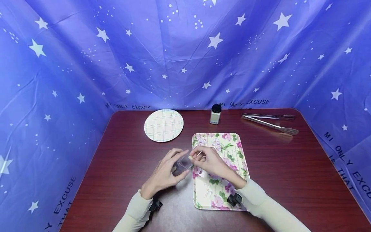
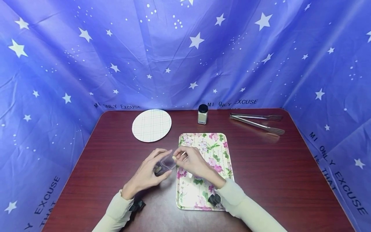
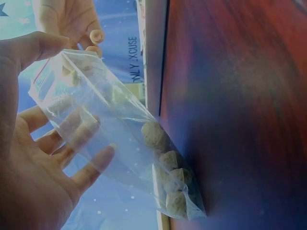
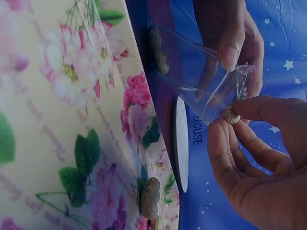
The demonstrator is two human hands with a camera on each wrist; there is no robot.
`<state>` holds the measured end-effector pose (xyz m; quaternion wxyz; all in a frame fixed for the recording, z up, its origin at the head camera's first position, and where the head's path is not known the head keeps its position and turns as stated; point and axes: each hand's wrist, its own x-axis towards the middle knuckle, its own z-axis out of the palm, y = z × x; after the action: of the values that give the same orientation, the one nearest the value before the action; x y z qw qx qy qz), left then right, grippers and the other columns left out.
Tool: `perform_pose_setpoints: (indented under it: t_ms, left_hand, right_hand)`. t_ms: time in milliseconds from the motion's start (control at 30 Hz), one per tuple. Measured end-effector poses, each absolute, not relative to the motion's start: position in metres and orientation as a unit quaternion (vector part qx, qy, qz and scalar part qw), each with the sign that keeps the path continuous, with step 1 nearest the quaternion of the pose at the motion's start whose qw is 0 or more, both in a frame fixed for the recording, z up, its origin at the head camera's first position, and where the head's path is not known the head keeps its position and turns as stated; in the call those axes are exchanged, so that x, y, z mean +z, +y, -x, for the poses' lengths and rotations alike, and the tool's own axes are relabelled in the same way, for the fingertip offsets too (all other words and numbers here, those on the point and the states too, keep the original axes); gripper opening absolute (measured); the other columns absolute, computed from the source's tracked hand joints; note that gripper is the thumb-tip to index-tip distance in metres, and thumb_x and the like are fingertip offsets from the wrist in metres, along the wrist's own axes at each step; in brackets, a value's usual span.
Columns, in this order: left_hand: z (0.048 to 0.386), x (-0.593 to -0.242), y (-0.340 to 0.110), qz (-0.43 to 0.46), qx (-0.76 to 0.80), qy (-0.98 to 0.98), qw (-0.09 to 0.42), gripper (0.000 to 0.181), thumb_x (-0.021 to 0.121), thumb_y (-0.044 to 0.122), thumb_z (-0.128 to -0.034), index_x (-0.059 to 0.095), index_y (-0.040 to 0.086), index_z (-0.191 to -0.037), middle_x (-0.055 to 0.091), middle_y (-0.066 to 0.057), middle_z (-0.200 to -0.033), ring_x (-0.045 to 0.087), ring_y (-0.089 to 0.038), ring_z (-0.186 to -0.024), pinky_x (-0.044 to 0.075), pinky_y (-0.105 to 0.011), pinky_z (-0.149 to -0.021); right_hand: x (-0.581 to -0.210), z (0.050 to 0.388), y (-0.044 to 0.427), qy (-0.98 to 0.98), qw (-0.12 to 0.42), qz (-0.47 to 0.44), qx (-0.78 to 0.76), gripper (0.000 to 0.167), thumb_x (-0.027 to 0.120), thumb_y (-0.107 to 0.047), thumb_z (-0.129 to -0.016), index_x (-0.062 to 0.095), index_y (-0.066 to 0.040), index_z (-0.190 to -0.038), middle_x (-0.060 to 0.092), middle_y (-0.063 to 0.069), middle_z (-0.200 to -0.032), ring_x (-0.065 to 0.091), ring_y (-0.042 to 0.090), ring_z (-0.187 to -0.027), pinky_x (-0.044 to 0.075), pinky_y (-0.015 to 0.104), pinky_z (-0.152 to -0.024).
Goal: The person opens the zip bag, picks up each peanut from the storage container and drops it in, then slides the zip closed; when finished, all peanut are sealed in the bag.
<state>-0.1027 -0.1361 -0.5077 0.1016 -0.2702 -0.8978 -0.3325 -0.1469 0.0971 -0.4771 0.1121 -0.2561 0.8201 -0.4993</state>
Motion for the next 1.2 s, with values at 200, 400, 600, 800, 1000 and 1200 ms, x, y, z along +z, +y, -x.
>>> perform_pose_setpoints:
  t_ms: [200, 400, 600, 800, 1000, 1200]
  left_hand:
    - [0.102, -0.509, -0.136, 0.267, -0.331, -0.899, 0.102, 0.072, 0.080, 0.039, -0.0872, 0.053, 0.024, -0.153, 0.058, 0.003, -0.139, 0.056, -0.010, -0.114, 0.053, -0.031, -0.084]
    - [0.101, -0.509, -0.135, 0.265, -0.334, -0.899, 0.098, 0.072, 0.081, 0.037, -0.0865, 0.055, 0.021, -0.152, 0.058, 0.002, -0.139, 0.059, -0.012, -0.118, 0.056, -0.037, -0.091]
    - [0.101, -0.510, -0.135, 0.262, -0.337, -0.899, 0.097, 0.073, 0.081, 0.037, -0.0860, 0.055, 0.018, -0.151, 0.059, 0.002, -0.139, 0.058, -0.013, -0.124, 0.056, -0.039, -0.097]
    - [0.102, -0.510, -0.135, 0.260, -0.335, -0.901, 0.095, 0.072, 0.081, 0.037, -0.0864, 0.055, 0.019, -0.151, 0.058, 0.003, -0.139, 0.058, -0.013, -0.124, 0.056, -0.038, -0.097]
    - [0.102, -0.510, -0.136, 0.265, -0.337, -0.898, 0.097, 0.072, 0.081, 0.037, -0.0860, 0.056, 0.016, -0.150, 0.059, 0.002, -0.138, 0.058, -0.013, -0.122, 0.056, -0.037, -0.095]
    - [0.103, -0.510, -0.137, 0.264, -0.339, -0.898, 0.097, 0.071, 0.081, 0.037, -0.0865, 0.056, 0.017, -0.150, 0.059, 0.003, -0.138, 0.058, -0.012, -0.121, 0.056, -0.037, -0.093]
  right_hand:
    - [-0.477, 0.145, 0.097, 0.819, 0.117, 0.262, -0.497, 0.011, 0.076, -0.011, -0.092, 0.074, -0.010, -0.103, 0.076, 0.006, -0.094, 0.069, 0.006, -0.080, 0.060, 0.022, -0.072]
    - [-0.476, 0.144, 0.098, 0.820, 0.117, 0.266, -0.493, 0.014, 0.076, -0.012, -0.093, 0.074, -0.007, -0.106, 0.076, 0.006, -0.100, 0.071, 0.007, -0.083, 0.060, 0.023, -0.074]
    - [-0.475, 0.146, 0.104, 0.826, 0.111, 0.256, -0.490, 0.013, 0.075, -0.011, -0.094, 0.075, -0.008, -0.106, 0.077, 0.006, -0.098, 0.071, 0.009, -0.082, 0.061, 0.025, -0.074]
    - [-0.476, 0.155, 0.118, 0.837, 0.095, 0.244, -0.480, 0.012, 0.071, -0.008, -0.094, 0.075, -0.005, -0.104, 0.075, 0.004, -0.090, 0.068, 0.008, -0.078, 0.059, 0.024, -0.073]
    - [-0.480, 0.165, 0.139, 0.851, 0.098, 0.218, -0.467, 0.013, 0.069, -0.007, -0.093, 0.075, -0.004, -0.104, 0.075, 0.005, -0.087, 0.069, 0.013, -0.075, 0.057, 0.024, -0.072]
    - [-0.487, 0.174, 0.157, 0.868, 0.084, 0.212, -0.441, 0.010, 0.069, -0.005, -0.092, 0.075, -0.006, -0.101, 0.074, 0.004, -0.085, 0.068, 0.013, -0.075, 0.055, 0.023, -0.069]
